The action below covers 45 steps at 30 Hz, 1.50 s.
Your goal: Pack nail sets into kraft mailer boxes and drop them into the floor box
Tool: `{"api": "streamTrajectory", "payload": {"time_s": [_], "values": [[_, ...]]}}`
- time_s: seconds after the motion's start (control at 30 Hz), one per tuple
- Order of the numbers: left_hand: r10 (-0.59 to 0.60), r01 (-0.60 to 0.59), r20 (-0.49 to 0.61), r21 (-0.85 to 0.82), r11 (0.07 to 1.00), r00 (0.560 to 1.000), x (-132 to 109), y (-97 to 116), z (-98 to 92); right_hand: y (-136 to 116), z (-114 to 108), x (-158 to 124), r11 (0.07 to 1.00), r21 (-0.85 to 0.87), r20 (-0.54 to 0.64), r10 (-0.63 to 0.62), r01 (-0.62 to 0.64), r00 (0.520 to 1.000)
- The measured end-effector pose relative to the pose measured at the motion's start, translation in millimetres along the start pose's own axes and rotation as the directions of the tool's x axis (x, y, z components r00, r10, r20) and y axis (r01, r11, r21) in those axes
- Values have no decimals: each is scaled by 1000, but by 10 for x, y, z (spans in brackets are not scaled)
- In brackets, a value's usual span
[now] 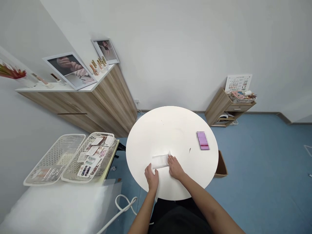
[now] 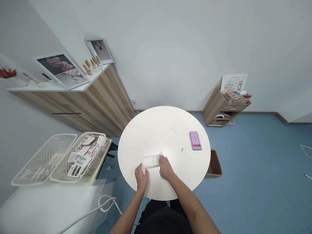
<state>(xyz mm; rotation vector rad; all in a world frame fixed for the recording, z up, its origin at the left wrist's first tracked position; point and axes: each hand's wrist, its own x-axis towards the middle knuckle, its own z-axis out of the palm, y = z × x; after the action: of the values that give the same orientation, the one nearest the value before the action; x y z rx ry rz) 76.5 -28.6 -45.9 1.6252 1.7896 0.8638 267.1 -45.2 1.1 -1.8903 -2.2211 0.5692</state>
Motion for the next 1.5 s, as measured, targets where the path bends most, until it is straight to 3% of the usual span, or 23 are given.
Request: {"api": "streamTrajectory", "payload": {"time_s": [0.07, 0.13, 0.37, 0.5, 0.7, 0.8, 0.93, 1.03, 1.2, 1.27, 1.4, 1.5], "values": [[-269, 264, -19, -144, 954, 963, -17, -42, 26, 7, 20, 39, 1000, 8, 32, 4, -4, 999], [-405, 406, 54, -233, 884, 913, 13, -47, 79, 11, 26, 78, 1000, 17, 57, 21, -22, 998], [-472, 491, 146, -369, 789, 869, 391, 118, 258, 61, -120, 192, 997, 65, 101, 30, -36, 994], [-441, 461, 153, -438, 772, 884, 429, 296, 330, 133, -174, 186, 996, 84, 143, 13, -25, 990], [-296, 331, 150, -448, 830, 943, 248, 556, 436, 244, -183, 117, 996, 85, 175, -15, 0, 984], [-131, 186, 169, -365, 912, 977, 199, 615, 465, 280, -164, 107, 996, 90, 170, -26, 10, 985], [79, -51, 179, -161, 986, 981, 124, 647, 476, 318, -125, 109, 994, 107, 154, -51, 35, 987], [239, -247, 257, -4, 969, 936, 28, 647, 436, 336, -102, 77, 983, 171, 119, -89, 68, 989], [405, -559, 476, 240, 794, 780, -82, 602, 298, 333, -55, -79, 965, 258, -85, -33, 54, 996], [426, -620, 510, 305, 723, 748, -78, 585, 260, 334, -21, -128, 972, 217, -138, -60, 89, 989], [451, -676, 532, 372, 636, 717, 11, 562, 242, 370, 75, -120, 964, 107, -132, -227, 242, 965], [471, -710, 554, 371, 599, 687, 122, 540, 247, 395, 132, -67, 962, 59, -136, -256, 266, 957]]}}
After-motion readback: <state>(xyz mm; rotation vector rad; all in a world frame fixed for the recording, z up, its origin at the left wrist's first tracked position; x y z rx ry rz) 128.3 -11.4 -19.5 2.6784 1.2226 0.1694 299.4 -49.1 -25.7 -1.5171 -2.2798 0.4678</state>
